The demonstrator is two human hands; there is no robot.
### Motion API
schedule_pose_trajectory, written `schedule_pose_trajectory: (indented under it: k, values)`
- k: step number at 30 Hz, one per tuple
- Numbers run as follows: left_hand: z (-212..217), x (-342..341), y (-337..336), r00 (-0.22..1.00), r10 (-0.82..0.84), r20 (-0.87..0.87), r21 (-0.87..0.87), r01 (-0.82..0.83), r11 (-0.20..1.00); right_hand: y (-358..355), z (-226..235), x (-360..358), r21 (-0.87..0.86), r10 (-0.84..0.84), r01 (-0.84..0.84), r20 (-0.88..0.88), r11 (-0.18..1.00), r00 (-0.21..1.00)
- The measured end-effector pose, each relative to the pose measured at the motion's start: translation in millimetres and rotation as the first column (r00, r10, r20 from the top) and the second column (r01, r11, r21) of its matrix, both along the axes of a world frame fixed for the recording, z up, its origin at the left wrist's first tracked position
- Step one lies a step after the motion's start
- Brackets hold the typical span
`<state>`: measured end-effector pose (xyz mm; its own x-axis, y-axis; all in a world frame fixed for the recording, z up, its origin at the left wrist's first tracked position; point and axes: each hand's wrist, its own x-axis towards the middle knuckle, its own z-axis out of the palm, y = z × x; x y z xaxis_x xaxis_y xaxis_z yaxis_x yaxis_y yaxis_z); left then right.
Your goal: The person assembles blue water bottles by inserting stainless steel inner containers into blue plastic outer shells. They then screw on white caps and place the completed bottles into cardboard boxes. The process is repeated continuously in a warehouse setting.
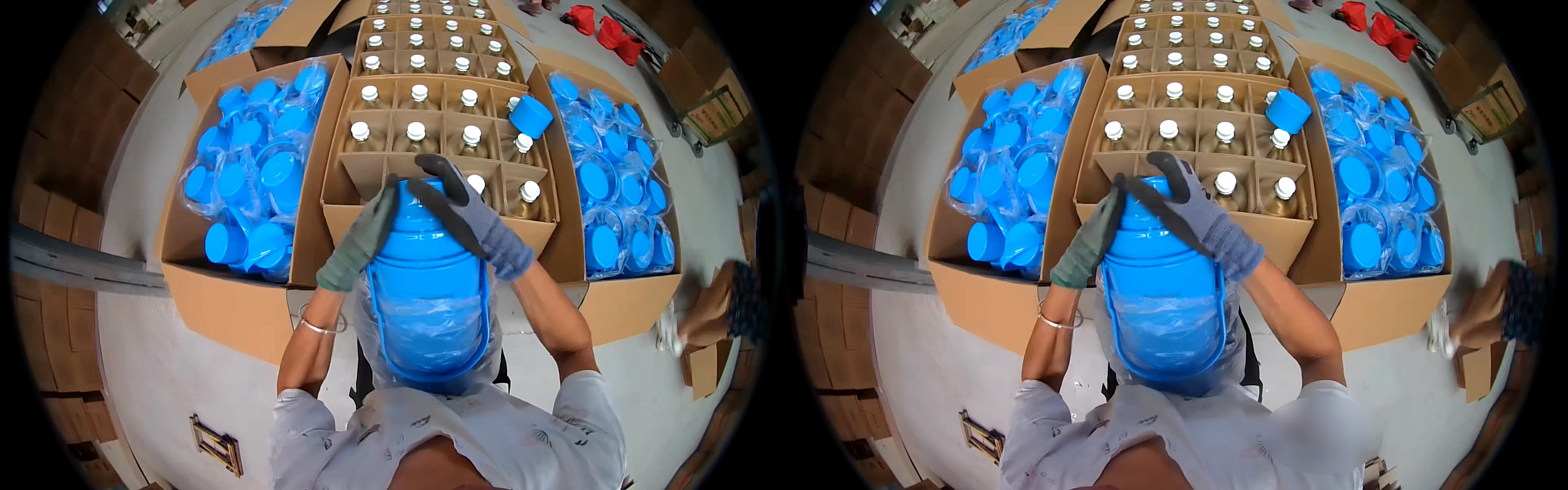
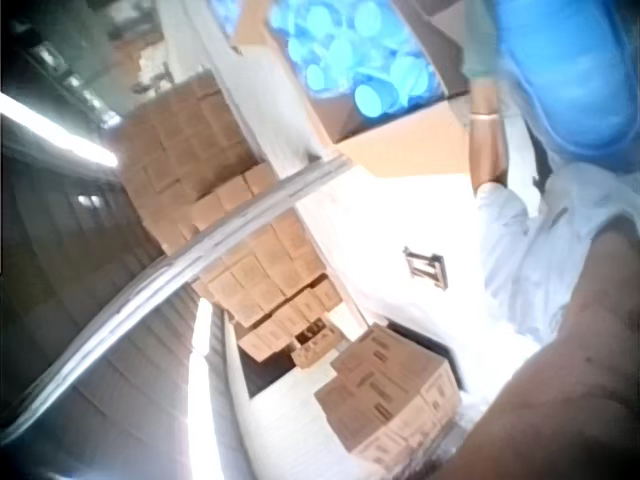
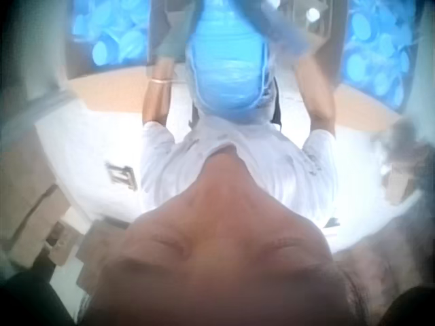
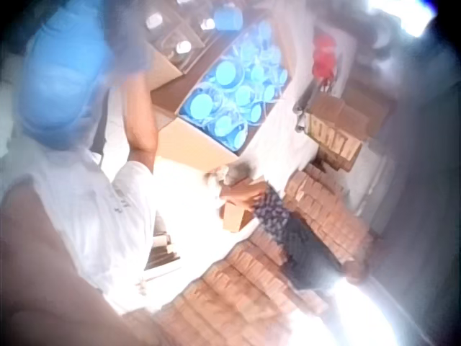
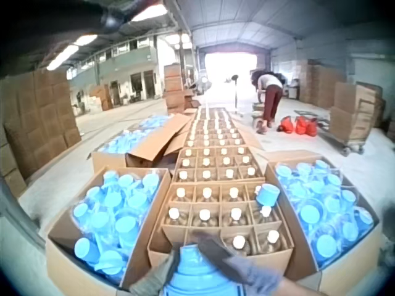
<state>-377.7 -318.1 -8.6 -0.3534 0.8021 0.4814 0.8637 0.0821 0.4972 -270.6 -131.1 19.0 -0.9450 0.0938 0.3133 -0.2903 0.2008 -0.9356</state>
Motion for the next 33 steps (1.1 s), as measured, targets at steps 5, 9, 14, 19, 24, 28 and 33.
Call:
schedule_pose_trajectory:
  k: [5, 9, 14, 19, 24, 28, 33]
  values:
    - [90, 29, 25, 0.893, 0.181, 0.411, -0.461, 0.032, 0.887, 59, -71, -6, -0.242, 0.004, 0.034, 0.153, 0.97, 0.988]
    - [10, -15, -1, 0.647, 0.001, 0.763, 0.043, -0.051, 0.998, 3, 13, 0, -0.111, -0.204, 0.236, 0.246, 0.965, 0.948]
    - [59, 25, 27, 0.928, 0.231, 0.292, -0.415, -0.095, 0.905, 42, -56, -20, -0.018, -0.067, 0.065, -0.103, 0.998, 0.992]
    - [36, -26, -29, 0.586, -0.031, 0.809, 0.184, -0.203, 0.962, 27, -5, 17, 0.099, -0.299, 0.31, -0.111, 0.946, 0.948]
    - [-50, -20, -26, 0.654, 0.045, 0.755, 0.383, -0.496, 0.78, 29, -48, 69, 0.112, -0.706, 0.786, -0.377, 0.608, 0.6]
    - [-66, -3, -2, 0.428, -0.278, 0.86, 0.264, 0.093, 0.96, 8, -104, 30, 0.21, -0.396, 0.381, 0.03, 0.9, 0.918]
    - [-50, 3, -25, 0.616, -0.215, 0.757, 0.199, 0.096, 0.975, -2, 20, 14, -0.029, -0.065, 0.08, 0.35, 0.996, 0.934]
